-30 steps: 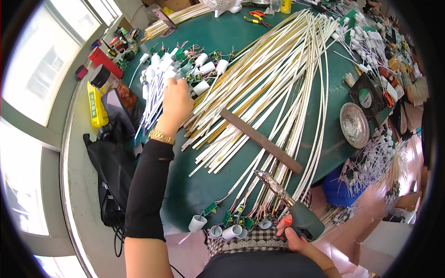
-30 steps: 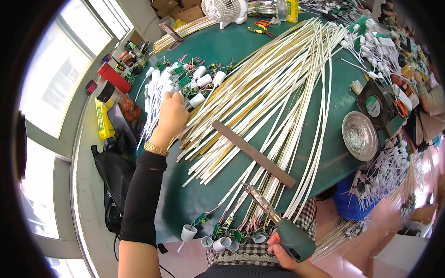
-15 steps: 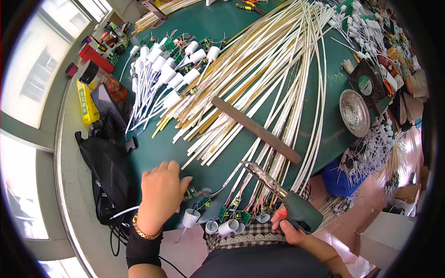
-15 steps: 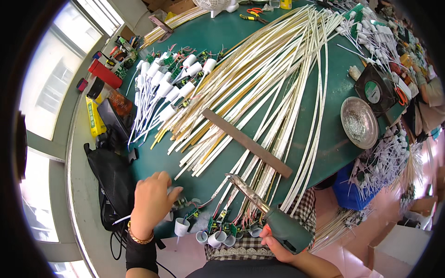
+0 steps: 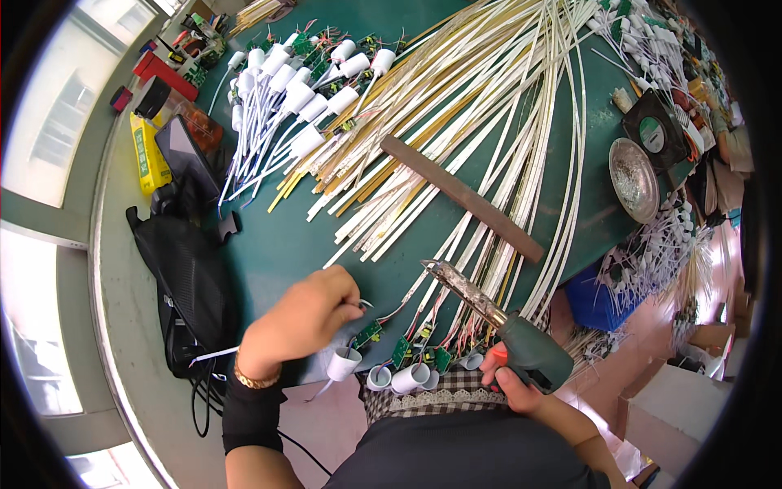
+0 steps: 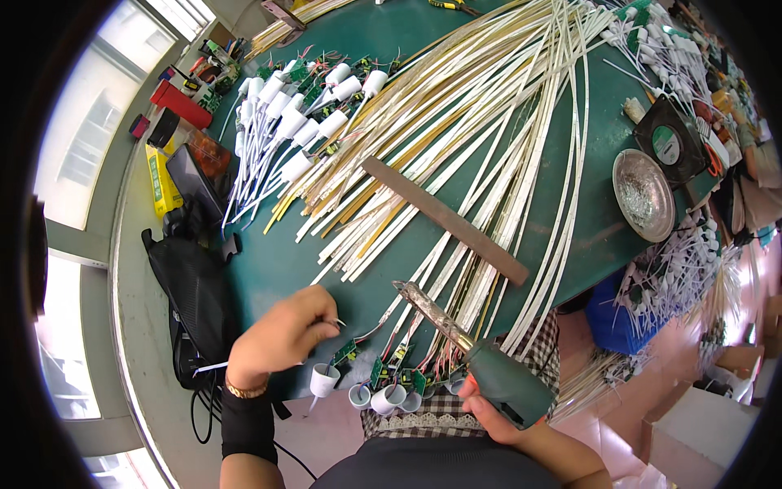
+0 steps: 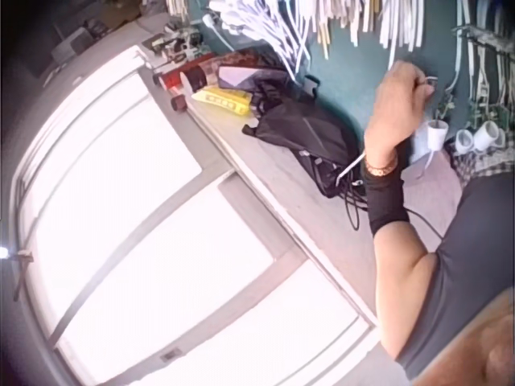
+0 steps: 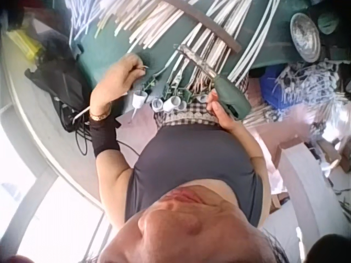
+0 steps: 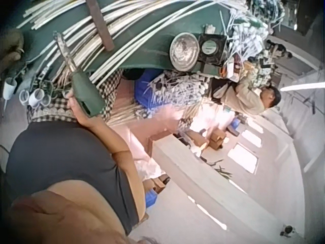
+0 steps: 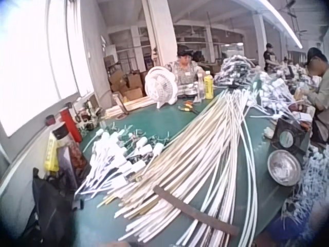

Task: The person solders wires onto the ends of LED light strips using a soldering gun while positioning the wires by hand, then places the soldering gun down on the table.

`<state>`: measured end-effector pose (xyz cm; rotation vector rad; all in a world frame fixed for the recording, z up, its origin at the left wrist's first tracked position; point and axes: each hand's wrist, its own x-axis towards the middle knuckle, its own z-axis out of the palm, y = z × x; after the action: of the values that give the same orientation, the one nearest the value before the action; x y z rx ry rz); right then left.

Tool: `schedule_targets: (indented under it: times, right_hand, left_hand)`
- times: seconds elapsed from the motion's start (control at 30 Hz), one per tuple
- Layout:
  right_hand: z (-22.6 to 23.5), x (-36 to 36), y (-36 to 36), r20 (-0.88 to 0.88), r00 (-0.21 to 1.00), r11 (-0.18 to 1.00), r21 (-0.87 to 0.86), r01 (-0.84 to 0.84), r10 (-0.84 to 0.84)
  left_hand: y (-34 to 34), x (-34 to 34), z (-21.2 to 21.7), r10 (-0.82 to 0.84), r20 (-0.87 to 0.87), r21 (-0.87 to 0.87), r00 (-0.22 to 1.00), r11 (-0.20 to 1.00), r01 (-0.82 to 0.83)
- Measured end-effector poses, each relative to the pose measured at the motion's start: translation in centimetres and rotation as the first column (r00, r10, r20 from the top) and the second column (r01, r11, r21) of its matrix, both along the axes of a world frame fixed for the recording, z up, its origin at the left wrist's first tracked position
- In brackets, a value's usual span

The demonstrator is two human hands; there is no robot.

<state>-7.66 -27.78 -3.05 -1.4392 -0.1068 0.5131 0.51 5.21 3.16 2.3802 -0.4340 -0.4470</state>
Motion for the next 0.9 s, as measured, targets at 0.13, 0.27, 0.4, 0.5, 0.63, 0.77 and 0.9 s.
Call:
schedule_targets:
  times: [0.13, 0.27, 0.4, 0.5, 0.63, 0.77, 0.9]
  right_hand:
    - [-0.2, 0.7, -0.6, 0.046, 0.989, 0.989, -0.040, -0.139, 0.141]
    - [-0.7, 0.5, -0.4, 0.016, 0.996, 0.996, -0.002, -0.090, 0.090]
    - [-0.4, 0.9, -0.1, 0.082, 0.996, 0.999, -0.001, -0.037, 0.037]
    - [0.3, 1.8, -0.1, 0.062, 0.998, 1.000, 0.018, -0.005, 0.003]
    - [0.8, 2.5, 1.0, -0.098, 0.981, 0.882, 0.428, 0.196, -0.170]
    - [3.2, 5.1, 3.6, -0.151, 0.958, 0.787, 0.547, 0.285, -0.242]
    - [3.7, 7.0, 6.0, -0.082, 0.970, 0.806, 0.542, 0.238, -0.231]
  left_hand:
    - [-0.3, 1.0, -0.7, 0.136, -0.183, -0.318, 0.974, 0.929, -0.190]
    - [-2.0, 3.0, -1.4, 0.174, -0.330, -0.453, 0.928, 0.834, -0.317]
    - [-2.8, 4.1, -2.1, 0.179, -0.398, -0.472, 0.900, 0.802, -0.368]
    - [-2.9, 4.3, -2.3, 0.216, -0.418, -0.523, 0.883, 0.737, -0.428]
    - [-2.7, 4.4, -2.7, 0.232, -0.366, -0.549, 0.901, 0.728, -0.410]
    - [-4.2, 4.0, -2.4, 0.165, -0.239, -0.663, 0.957, 0.692, -0.285]
    - [-5.9, 3.1, -1.6, 0.055, -0.201, -0.766, 0.978, 0.614, -0.191]
